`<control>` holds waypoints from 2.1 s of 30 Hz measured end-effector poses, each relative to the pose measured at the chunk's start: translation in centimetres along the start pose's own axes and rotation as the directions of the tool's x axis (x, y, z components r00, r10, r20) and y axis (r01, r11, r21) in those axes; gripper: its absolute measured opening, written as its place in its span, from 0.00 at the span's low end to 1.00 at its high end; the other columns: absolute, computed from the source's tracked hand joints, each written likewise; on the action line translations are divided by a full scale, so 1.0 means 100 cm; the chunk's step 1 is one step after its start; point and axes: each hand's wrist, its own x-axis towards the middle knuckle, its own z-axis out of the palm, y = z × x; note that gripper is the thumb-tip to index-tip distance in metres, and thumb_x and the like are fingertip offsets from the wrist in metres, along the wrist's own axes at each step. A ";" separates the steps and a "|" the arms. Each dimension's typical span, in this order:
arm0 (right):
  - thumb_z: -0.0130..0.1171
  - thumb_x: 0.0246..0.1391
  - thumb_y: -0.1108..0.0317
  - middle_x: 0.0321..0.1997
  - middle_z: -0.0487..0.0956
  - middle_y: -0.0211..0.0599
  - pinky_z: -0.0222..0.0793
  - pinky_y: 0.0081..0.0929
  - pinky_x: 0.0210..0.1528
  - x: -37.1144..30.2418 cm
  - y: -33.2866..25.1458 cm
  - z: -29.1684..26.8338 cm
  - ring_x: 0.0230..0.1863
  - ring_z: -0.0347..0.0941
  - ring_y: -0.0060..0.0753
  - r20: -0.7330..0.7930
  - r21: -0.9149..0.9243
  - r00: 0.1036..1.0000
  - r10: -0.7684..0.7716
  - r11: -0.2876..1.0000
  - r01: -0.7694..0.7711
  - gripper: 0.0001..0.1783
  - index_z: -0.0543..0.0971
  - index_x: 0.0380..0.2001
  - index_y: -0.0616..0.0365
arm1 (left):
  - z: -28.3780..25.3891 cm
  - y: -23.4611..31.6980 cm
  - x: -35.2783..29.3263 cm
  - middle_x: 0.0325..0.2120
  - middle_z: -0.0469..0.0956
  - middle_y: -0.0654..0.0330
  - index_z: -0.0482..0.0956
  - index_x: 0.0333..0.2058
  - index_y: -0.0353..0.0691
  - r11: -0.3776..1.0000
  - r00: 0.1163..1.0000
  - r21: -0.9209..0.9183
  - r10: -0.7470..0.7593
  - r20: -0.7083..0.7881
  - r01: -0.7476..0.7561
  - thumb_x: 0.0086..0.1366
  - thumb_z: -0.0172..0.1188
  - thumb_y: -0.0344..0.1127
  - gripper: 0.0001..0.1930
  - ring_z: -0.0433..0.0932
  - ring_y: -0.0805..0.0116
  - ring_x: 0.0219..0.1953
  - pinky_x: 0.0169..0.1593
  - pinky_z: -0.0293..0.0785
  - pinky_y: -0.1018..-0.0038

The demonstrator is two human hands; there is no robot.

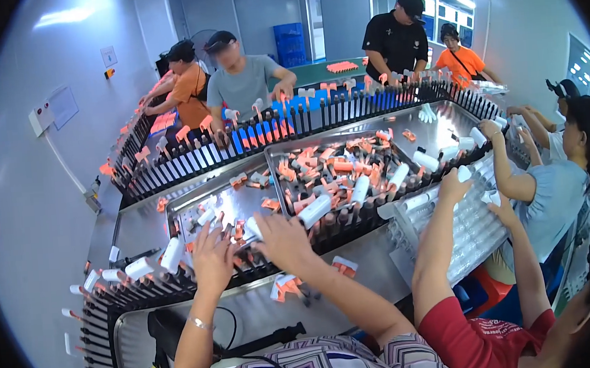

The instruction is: Assembling small plastic components on a factory production line.

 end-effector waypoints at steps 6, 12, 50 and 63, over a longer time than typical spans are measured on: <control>0.61 0.46 0.54 0.63 0.63 0.40 0.58 0.39 0.51 0.015 -0.005 -0.077 0.62 0.60 0.39 -0.175 0.206 0.985 0.001 0.978 0.036 0.38 0.64 0.58 0.61 | -0.025 0.007 -0.001 0.53 0.67 0.49 0.73 0.50 0.36 0.995 0.992 0.089 -0.029 -0.125 0.040 0.53 0.61 0.30 0.23 0.61 0.46 0.60 0.61 0.55 0.51; 0.59 0.49 0.57 0.64 0.63 0.46 0.53 0.39 0.53 0.028 0.037 -0.110 0.63 0.59 0.47 -0.630 0.035 0.774 0.060 0.998 -0.049 0.37 0.62 0.60 0.62 | -0.032 0.046 0.033 0.59 0.62 0.44 0.65 0.56 0.33 0.986 0.944 -0.066 0.125 -0.305 -0.152 0.55 0.60 0.32 0.29 0.57 0.42 0.63 0.63 0.51 0.53; 0.63 0.43 0.53 0.58 0.67 0.36 0.60 0.40 0.50 -0.021 0.070 -0.037 0.58 0.62 0.38 -0.027 0.091 0.998 0.065 0.994 -0.062 0.40 0.63 0.58 0.59 | 0.030 0.055 0.026 0.49 0.69 0.43 0.67 0.50 0.32 0.987 0.983 0.112 -0.127 0.130 0.113 0.52 0.65 0.40 0.30 0.66 0.45 0.55 0.57 0.61 0.55; 0.60 0.47 0.60 0.61 0.64 0.42 0.59 0.42 0.54 -0.007 0.134 -0.057 0.59 0.63 0.42 -0.246 -0.090 0.913 0.325 0.930 -0.356 0.31 0.69 0.54 0.59 | 0.053 0.135 0.088 0.53 0.66 0.46 0.65 0.53 0.30 0.985 0.984 0.005 0.173 0.036 -0.173 0.52 0.64 0.41 0.32 0.62 0.49 0.58 0.60 0.57 0.55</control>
